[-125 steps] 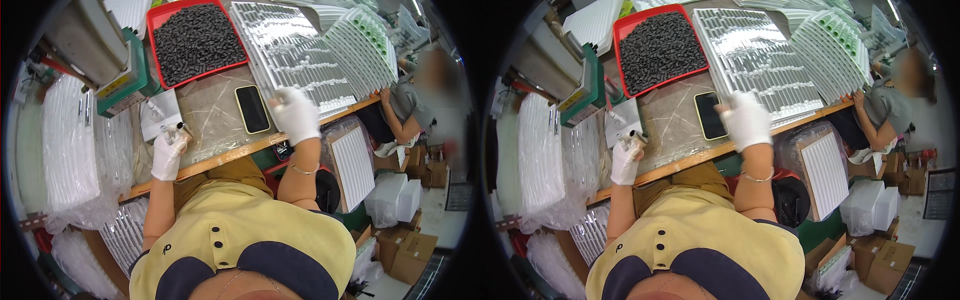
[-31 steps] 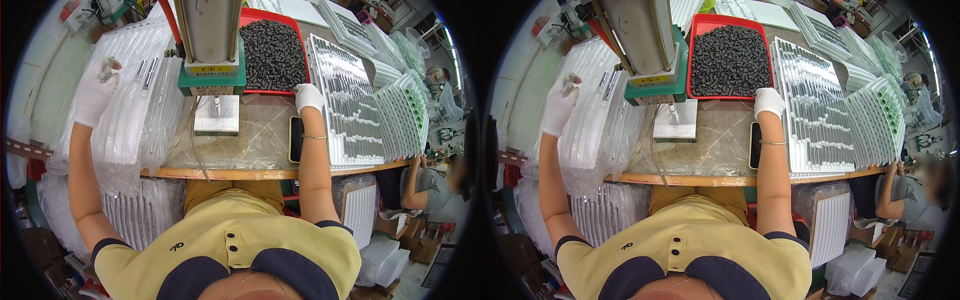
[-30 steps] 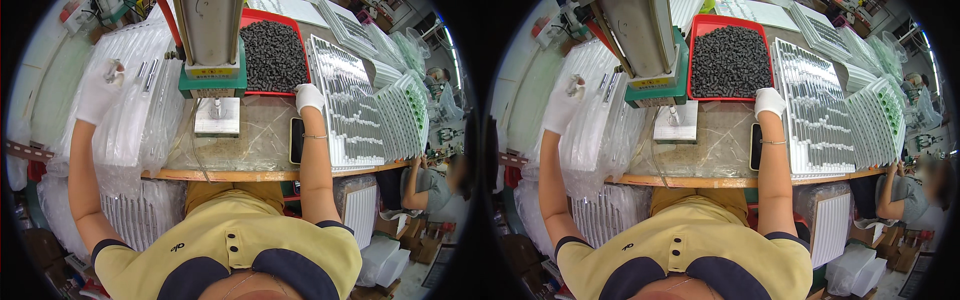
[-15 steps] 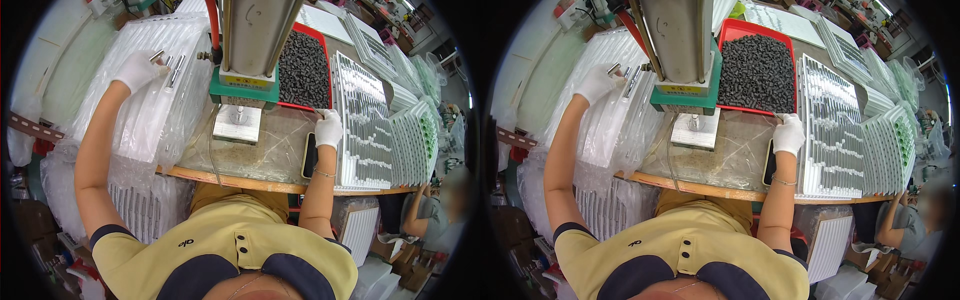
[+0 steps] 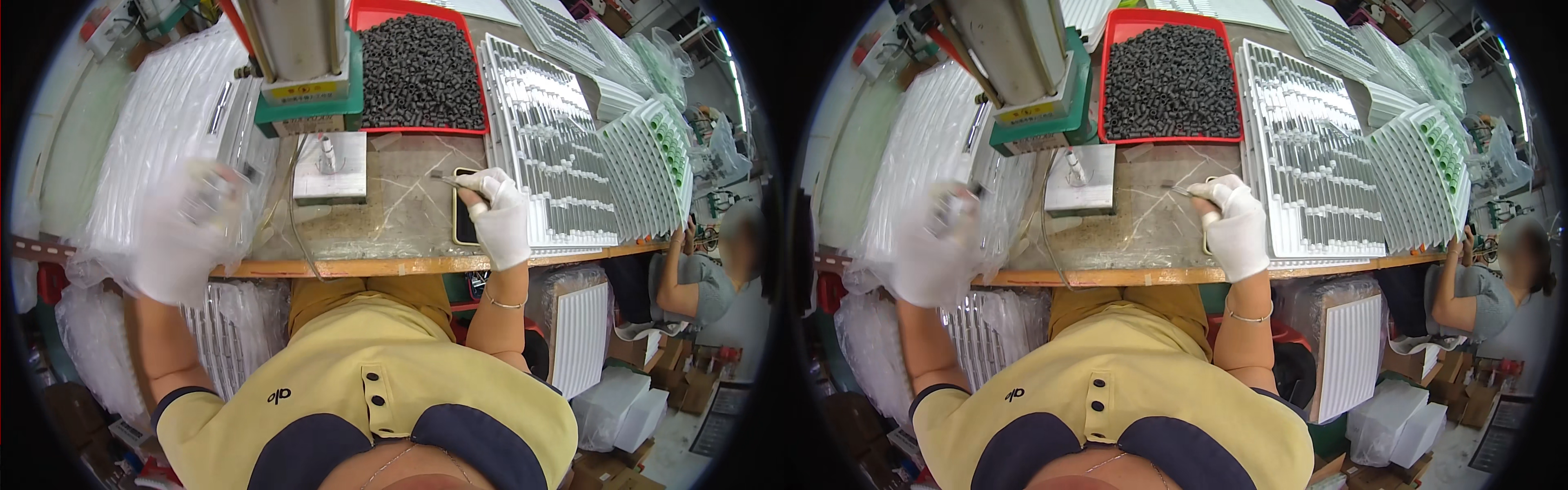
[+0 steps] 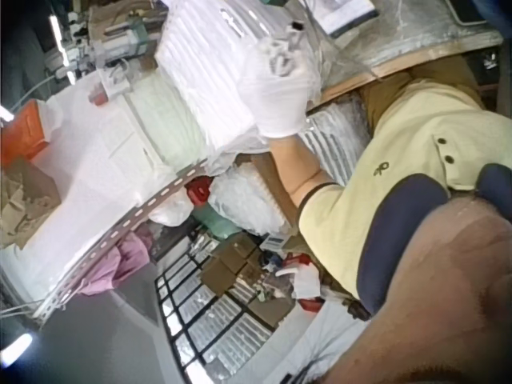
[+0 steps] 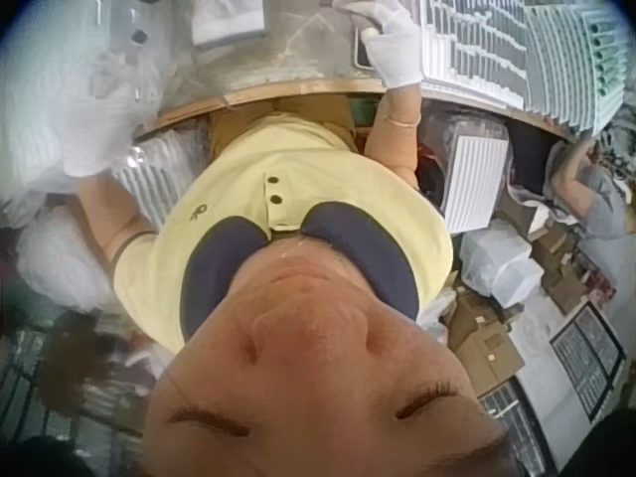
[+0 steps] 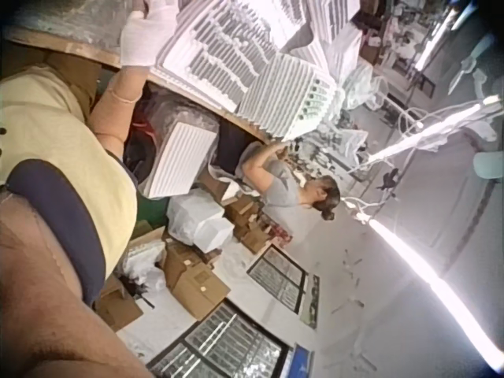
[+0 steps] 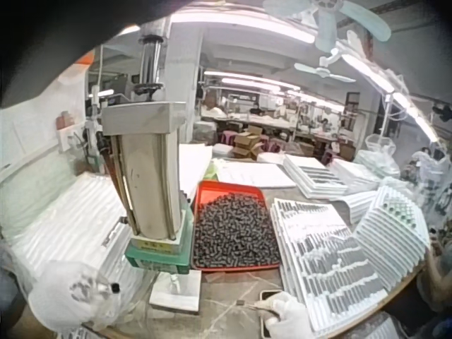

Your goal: The person is sorting and packaging small metal handles or components in a factory setting, using a manual press tool to secure parts and placing them into partitioned trays.

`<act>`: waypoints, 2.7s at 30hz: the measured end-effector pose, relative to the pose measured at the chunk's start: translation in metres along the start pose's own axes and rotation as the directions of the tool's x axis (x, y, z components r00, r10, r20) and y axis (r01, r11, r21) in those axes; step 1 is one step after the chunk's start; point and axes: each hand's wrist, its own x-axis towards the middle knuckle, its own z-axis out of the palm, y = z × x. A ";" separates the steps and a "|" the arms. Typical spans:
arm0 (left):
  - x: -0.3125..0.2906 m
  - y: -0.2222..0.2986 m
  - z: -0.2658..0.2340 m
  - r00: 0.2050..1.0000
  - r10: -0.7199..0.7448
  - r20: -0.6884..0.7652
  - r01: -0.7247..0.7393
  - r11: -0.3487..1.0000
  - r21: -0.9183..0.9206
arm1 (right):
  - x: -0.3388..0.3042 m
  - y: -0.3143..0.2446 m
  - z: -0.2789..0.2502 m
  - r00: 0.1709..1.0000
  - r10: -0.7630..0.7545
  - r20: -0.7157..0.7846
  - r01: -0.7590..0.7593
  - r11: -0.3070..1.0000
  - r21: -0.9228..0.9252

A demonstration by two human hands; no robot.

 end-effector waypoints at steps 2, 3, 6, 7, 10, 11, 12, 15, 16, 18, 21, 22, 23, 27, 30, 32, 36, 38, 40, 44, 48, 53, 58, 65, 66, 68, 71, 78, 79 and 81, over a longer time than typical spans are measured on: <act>-0.023 0.010 0.045 0.988 0.153 0.024 -0.153 0.988 -0.003 | -0.003 -0.020 0.004 0.986 -0.151 0.067 0.154 0.987 -0.038; -0.032 0.009 0.067 0.995 0.077 0.069 -0.071 0.994 -0.086 | -0.006 -0.030 0.009 0.977 -0.190 0.097 0.196 0.979 -0.056; -0.042 -0.009 0.118 0.999 0.034 0.026 -0.028 0.985 -0.173 | -0.007 -0.043 0.020 0.959 -0.198 0.204 0.215 0.975 -0.062; -0.041 -0.009 0.127 1.000 0.015 0.006 -0.014 0.984 -0.178 | -0.008 -0.044 0.022 0.963 -0.186 0.195 0.204 0.976 -0.074; -0.037 -0.005 0.140 1.000 0.001 0.006 0.000 0.981 -0.194 | -0.010 -0.040 0.026 0.944 -0.256 0.206 0.294 0.938 -0.181; -0.036 -0.004 0.143 1.000 -0.005 0.015 0.008 0.981 -0.196 | -0.009 -0.041 0.025 0.951 -0.243 0.193 0.280 0.940 -0.197; -0.035 -0.004 0.146 1.000 0.013 0.029 -0.007 0.978 -0.208 | -0.007 -0.043 0.024 0.942 -0.250 0.224 0.303 0.919 -0.253; -0.034 -0.007 0.157 0.995 0.091 -0.030 -0.096 0.971 -0.220 | -0.004 -0.045 0.024 0.897 -0.225 0.380 0.393 0.800 -0.454; -0.035 -0.009 0.159 0.995 0.092 -0.044 -0.098 0.977 -0.187 | -0.004 -0.050 0.024 0.887 -0.209 0.411 0.409 0.768 -0.493; -0.037 -0.008 0.167 0.999 0.029 -0.022 -0.033 0.984 -0.177 | -0.003 -0.053 0.026 0.877 -0.192 0.441 0.439 0.695 -0.570; -0.037 -0.014 0.180 1.000 -0.019 0.009 0.020 0.965 -0.262 | -0.001 -0.040 0.011 0.890 -0.057 0.453 0.353 0.715 -0.604; -0.040 -0.019 0.182 0.987 -0.125 0.097 0.150 0.937 -0.314 | 0.000 -0.036 -0.004 0.942 0.030 0.333 0.187 0.779 -0.599; -0.040 -0.020 0.182 0.988 -0.121 0.098 0.146 0.936 -0.319 | -0.001 -0.031 -0.024 0.968 0.127 0.216 0.018 0.824 -0.567; -0.045 -0.036 0.189 0.901 -0.331 0.282 0.414 0.459 -0.786 | -0.005 0.033 -0.085 0.790 0.544 -0.284 -0.569 0.476 -0.671; -0.043 -0.016 0.186 0.969 -0.176 0.176 0.245 0.798 -0.550 | -0.005 0.040 -0.094 0.753 0.586 -0.298 -0.580 0.378 -0.722; -0.040 -0.010 0.183 0.943 -0.294 0.158 0.319 0.660 -0.680 | -0.010 0.058 -0.098 0.769 0.561 -0.306 -0.569 0.383 -0.728; -0.036 -0.006 0.173 0.937 -0.274 0.219 0.347 0.629 -0.696 | -0.008 0.073 -0.106 0.762 0.590 -0.267 -0.545 0.362 -0.756; -0.039 -0.008 0.171 0.956 -0.243 0.162 0.287 0.671 -0.684 | -0.010 0.075 -0.104 0.788 0.520 -0.329 -0.569 0.412 -0.712; -0.042 -0.016 0.175 0.970 -0.200 0.137 0.241 0.742 -0.625 | -0.010 0.072 -0.096 0.820 0.446 -0.358 -0.570 0.582 -0.579; -0.037 -0.025 0.177 0.932 -0.277 0.234 0.362 0.702 -0.613 | -0.005 0.023 -0.051 0.934 0.177 -0.310 -0.277 0.907 -0.317; -0.044 -0.029 0.176 0.935 -0.271 0.227 0.353 0.704 -0.617 | -0.006 -0.031 0.006 0.984 0.157 0.082 -0.163 0.984 0.070; -0.047 -0.040 0.171 0.934 -0.271 0.234 0.357 0.674 -0.647 | -0.006 -0.043 0.051 0.973 0.161 0.165 -0.219 0.871 0.440; -0.051 -0.048 0.163 0.920 -0.318 0.229 0.391 0.716 -0.578 | -0.006 -0.047 0.059 0.983 0.087 0.163 -0.142 0.918 0.369; -0.061 -0.013 0.174 0.865 -0.261 0.429 0.492 0.611 -0.620 | -0.004 -0.040 0.078 0.957 0.264 -0.122 -0.150 0.807 0.571; -0.061 -0.007 0.180 0.865 -0.257 0.432 0.491 0.610 -0.622 | -0.005 -0.034 0.085 0.943 0.295 -0.156 -0.148 0.789 0.596; -0.062 0.003 0.191 0.911 -0.273 0.309 0.404 0.444 -0.799 | -0.007 -0.048 0.099 0.912 0.381 -0.153 -0.152 0.659 0.736; -0.058 -0.008 0.181 0.921 -0.256 0.294 0.390 0.619 -0.682 | -0.003 -0.036 0.095 0.917 0.397 -0.044 -0.083 0.295 0.952; -0.051 -0.007 0.177 0.963 -0.232 0.137 0.268 0.759 -0.594 | -0.001 -0.036 0.097 0.922 0.384 -0.050 -0.144 0.461 0.876; -0.047 -0.012 0.170 0.946 -0.291 0.140 0.318 0.757 -0.571 | 0.000 -0.031 0.095 0.940 0.339 -0.041 -0.126 0.455 0.882; -0.046 -0.022 0.169 0.936 -0.335 0.107 0.335 0.756 -0.563 | -0.003 -0.027 0.087 0.927 0.366 -0.083 -0.155 0.574 0.804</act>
